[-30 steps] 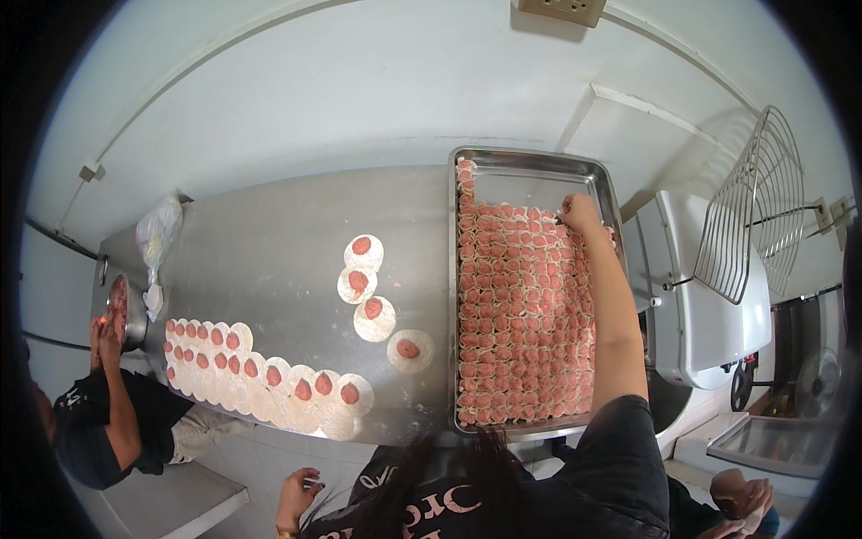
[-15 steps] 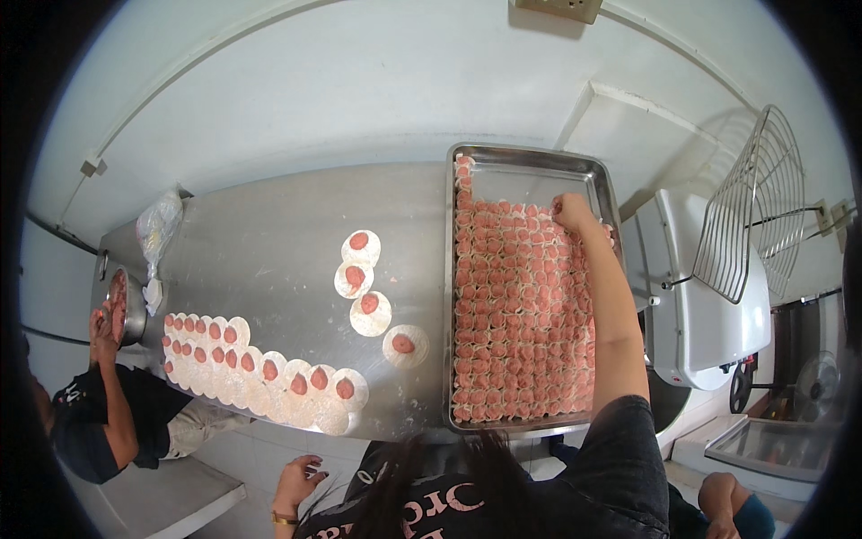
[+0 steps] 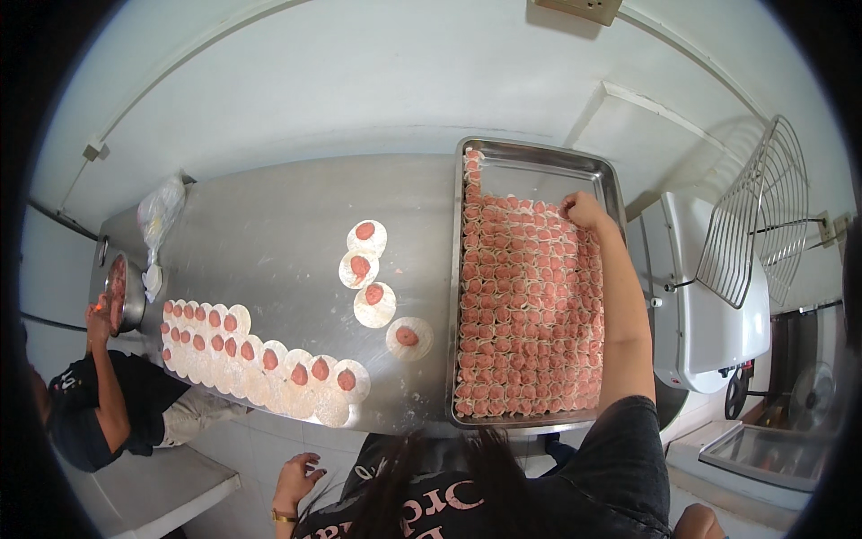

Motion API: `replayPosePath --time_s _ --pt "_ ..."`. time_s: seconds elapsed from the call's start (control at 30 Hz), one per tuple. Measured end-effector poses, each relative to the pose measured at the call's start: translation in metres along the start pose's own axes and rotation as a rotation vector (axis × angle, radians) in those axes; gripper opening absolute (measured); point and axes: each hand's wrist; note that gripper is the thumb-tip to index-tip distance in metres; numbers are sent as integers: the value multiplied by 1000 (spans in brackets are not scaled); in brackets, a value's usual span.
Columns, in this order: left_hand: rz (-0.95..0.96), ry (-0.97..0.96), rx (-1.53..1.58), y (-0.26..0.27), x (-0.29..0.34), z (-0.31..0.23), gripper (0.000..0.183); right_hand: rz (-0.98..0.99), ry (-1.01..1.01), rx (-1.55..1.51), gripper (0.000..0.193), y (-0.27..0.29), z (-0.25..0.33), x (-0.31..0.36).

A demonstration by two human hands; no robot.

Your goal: The person places small portions of meat onto round dough wrappers and folds them into dumplings, then places the finished dumplings onto a metal tray. Two other people are also working at the same table, performing similar tasks.

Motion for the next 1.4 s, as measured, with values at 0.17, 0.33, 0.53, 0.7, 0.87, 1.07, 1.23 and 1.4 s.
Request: replayPosePath --time_s 0.17,0.33,0.53,0.7,0.87,1.07,1.23,1.4 --pt "-5 30 -15 0 5 8 34 -77 37 69 19 -2 -3 0" --pt "-8 38 -18 -1 9 15 34 30 -1 14 22 -8 -11 -4" --pt "-21 54 -7 0 15 15 33 -103 74 60 24 -13 -7 3" --pt "-31 65 -3 3 19 17 33 65 3 55 30 -11 -14 -3" --pt "-43 100 -16 7 26 27 34 -81 57 -100 44 -22 -25 -16" --pt "-22 92 -14 10 36 52 34 275 -97 13 44 -9 4 -25" --pt "-41 102 -2 14 44 77 34 -234 73 -88 46 3 38 -11" --pt "-63 41 0 18 44 104 35 -482 201 -422 45 0 118 8"
Point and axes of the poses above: each hand's wrist, its own x-axis away from the middle knuckle, its own y-axis out of the back of the hand, z = x × y, and after that the axes turned 7 degrees about x, right-handed
